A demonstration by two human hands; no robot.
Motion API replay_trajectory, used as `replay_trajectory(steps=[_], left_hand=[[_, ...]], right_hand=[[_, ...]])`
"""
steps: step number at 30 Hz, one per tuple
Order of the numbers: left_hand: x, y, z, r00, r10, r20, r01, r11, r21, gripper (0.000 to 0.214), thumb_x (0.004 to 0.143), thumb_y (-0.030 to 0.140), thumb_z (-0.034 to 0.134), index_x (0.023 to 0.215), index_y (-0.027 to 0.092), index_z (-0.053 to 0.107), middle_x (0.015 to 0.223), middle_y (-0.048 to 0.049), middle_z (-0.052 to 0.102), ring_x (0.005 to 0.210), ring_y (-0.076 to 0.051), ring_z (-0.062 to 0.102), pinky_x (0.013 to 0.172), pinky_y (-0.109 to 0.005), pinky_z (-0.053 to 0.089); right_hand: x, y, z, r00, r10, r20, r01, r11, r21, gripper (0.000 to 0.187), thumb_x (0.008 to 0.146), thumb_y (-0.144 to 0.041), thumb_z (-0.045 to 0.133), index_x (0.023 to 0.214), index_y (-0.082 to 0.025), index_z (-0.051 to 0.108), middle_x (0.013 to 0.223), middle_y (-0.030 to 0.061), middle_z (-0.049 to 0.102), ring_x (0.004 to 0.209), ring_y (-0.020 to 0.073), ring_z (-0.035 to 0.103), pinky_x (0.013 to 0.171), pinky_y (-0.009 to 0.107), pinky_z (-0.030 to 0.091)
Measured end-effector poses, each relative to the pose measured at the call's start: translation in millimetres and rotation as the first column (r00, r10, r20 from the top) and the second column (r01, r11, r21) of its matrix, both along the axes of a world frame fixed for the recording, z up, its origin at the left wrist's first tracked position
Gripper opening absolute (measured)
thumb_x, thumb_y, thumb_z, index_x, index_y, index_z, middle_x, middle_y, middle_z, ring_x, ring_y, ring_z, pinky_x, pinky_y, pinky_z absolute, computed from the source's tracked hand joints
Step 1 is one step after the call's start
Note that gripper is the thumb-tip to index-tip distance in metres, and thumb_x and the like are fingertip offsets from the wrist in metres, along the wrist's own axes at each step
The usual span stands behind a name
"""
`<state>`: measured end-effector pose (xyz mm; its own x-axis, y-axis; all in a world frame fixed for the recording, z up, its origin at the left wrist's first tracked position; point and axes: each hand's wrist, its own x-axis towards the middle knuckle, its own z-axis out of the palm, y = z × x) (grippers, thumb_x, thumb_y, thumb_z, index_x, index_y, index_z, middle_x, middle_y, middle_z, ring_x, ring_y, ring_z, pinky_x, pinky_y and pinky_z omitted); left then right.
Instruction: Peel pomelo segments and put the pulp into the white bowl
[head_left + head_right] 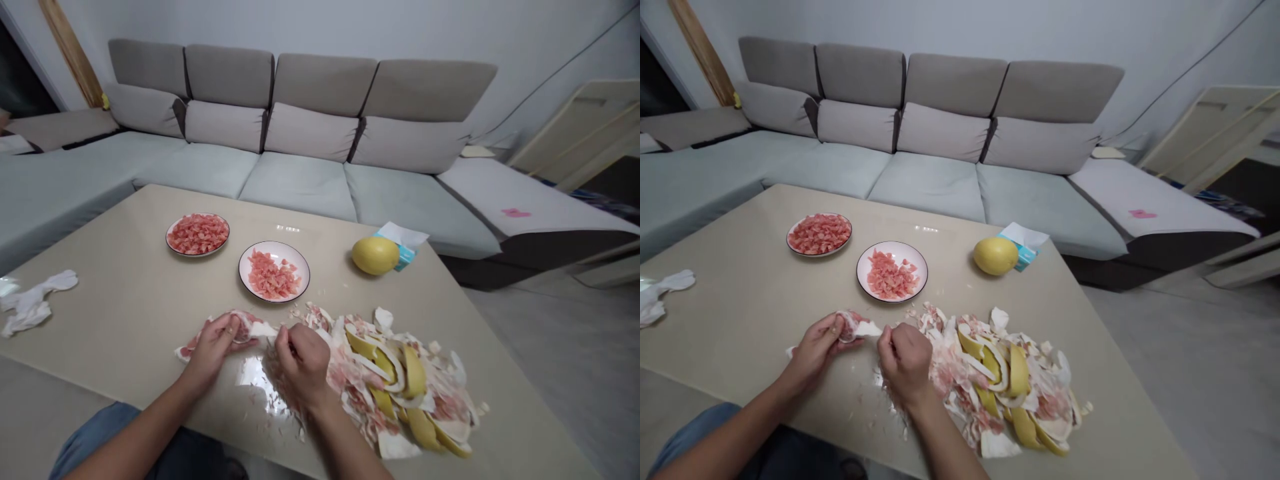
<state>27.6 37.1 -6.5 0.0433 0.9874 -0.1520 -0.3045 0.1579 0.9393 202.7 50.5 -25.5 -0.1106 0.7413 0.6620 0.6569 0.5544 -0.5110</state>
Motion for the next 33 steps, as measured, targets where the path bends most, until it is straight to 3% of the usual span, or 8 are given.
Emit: replay_trajectory(steps=[3,6,10,15,17,21,27,33], left_hand=[[-5,5,-0.3,0.967,0.102,0.234,-0.084,0.993,-0.082,0.030,0.085,0.042,0.062,0.093,0.014,0.069,0.098,-0.0101,0.071,0.098,-0.024,0.066,0.086,-0.035,0.054],[-11,12,-2.7,0.876,0.216,0.431,-0.138,0.969,-0.205,0.020,0.090,0.031,0.058,0.093,0.013,0.068,0.097,-0.0090,0.071,0.096,-0.020,0.068,0.089,-0.033,0.054],[-21,20,-5.9,0.764,0.328,0.555,-0.158,0.930,-0.333,0.025,0.097,0.021,0.044,0.092,0.012,0.066,0.091,-0.0073,0.071,0.084,-0.016,0.070,0.084,-0.032,0.057],[-41,26,-0.9,0.617,0.459,0.639,-0.242,0.884,-0.401,0.035,0.100,0.019,0.032,0.087,0.014,0.063,0.077,-0.0034,0.070,0.074,-0.012,0.070,0.077,-0.029,0.061],[-44,25,1.8,0.632,0.432,0.643,-0.241,0.899,-0.366,0.032,0.100,0.019,0.032,0.095,0.014,0.064,0.079,-0.0050,0.070,0.076,-0.014,0.071,0.077,-0.030,0.061],[-37,20,4.0,0.713,0.239,0.659,-0.063,0.958,-0.280,0.031,0.097,0.023,0.037,0.113,0.010,0.060,0.091,-0.0117,0.071,0.083,-0.020,0.071,0.087,-0.044,0.057],[-26,18,5.5,0.762,0.141,0.632,0.059,0.957,-0.284,0.033,0.094,0.015,0.041,0.122,0.006,0.055,0.110,-0.0178,0.068,0.106,-0.024,0.066,0.096,-0.036,0.052],[-24,12,7.8,0.840,0.025,0.543,0.084,0.981,-0.175,0.034,0.092,0.013,0.050,0.126,0.014,0.053,0.109,-0.0129,0.068,0.107,-0.021,0.066,0.098,-0.032,0.050]], right_hand=[[0,1,-0.7,0.999,0.005,0.031,-0.007,0.999,0.045,0.038,0.089,-0.014,0.047,0.053,-0.024,0.039,0.049,-0.0031,0.039,0.046,0.0132,0.034,0.050,0.031,0.022],[-2,0,-1.3,1.000,0.016,0.017,-0.017,0.999,0.038,0.037,0.088,-0.013,0.048,0.054,-0.024,0.039,0.049,-0.0032,0.038,0.046,0.0132,0.034,0.051,0.031,0.022],[-3,-2,-2.4,0.998,0.063,-0.021,-0.063,0.998,-0.004,0.038,0.088,-0.014,0.050,0.053,-0.024,0.039,0.049,-0.0036,0.038,0.047,0.0130,0.034,0.051,0.031,0.022],[2,3,1.2,0.975,-0.086,-0.203,0.072,0.995,-0.072,0.040,0.088,-0.019,0.050,0.053,-0.023,0.032,0.051,-0.0055,0.032,0.048,0.0125,0.032,0.051,0.029,0.023],[4,7,5.2,0.962,-0.079,-0.260,0.042,0.989,-0.144,0.039,0.090,-0.022,0.049,0.054,-0.023,0.034,0.053,-0.0050,0.035,0.051,0.0126,0.035,0.053,0.028,0.028],[4,12,12.0,0.921,0.038,-0.389,-0.146,0.957,-0.253,0.032,0.091,-0.026,0.048,0.060,-0.021,0.043,0.067,0.0004,0.054,0.066,0.0151,0.051,0.065,0.028,0.038],[5,16,12.1,0.804,-0.063,-0.591,-0.226,0.887,-0.403,0.029,0.082,-0.030,0.061,0.066,-0.022,0.038,0.062,-0.0059,0.043,0.056,0.0112,0.043,0.054,0.023,0.037],[4,17,13.7,0.726,-0.049,-0.686,-0.404,0.776,-0.484,0.021,0.079,-0.035,0.066,0.090,-0.021,0.053,0.063,-0.0051,0.055,0.050,0.0113,0.050,0.045,0.021,0.039]])
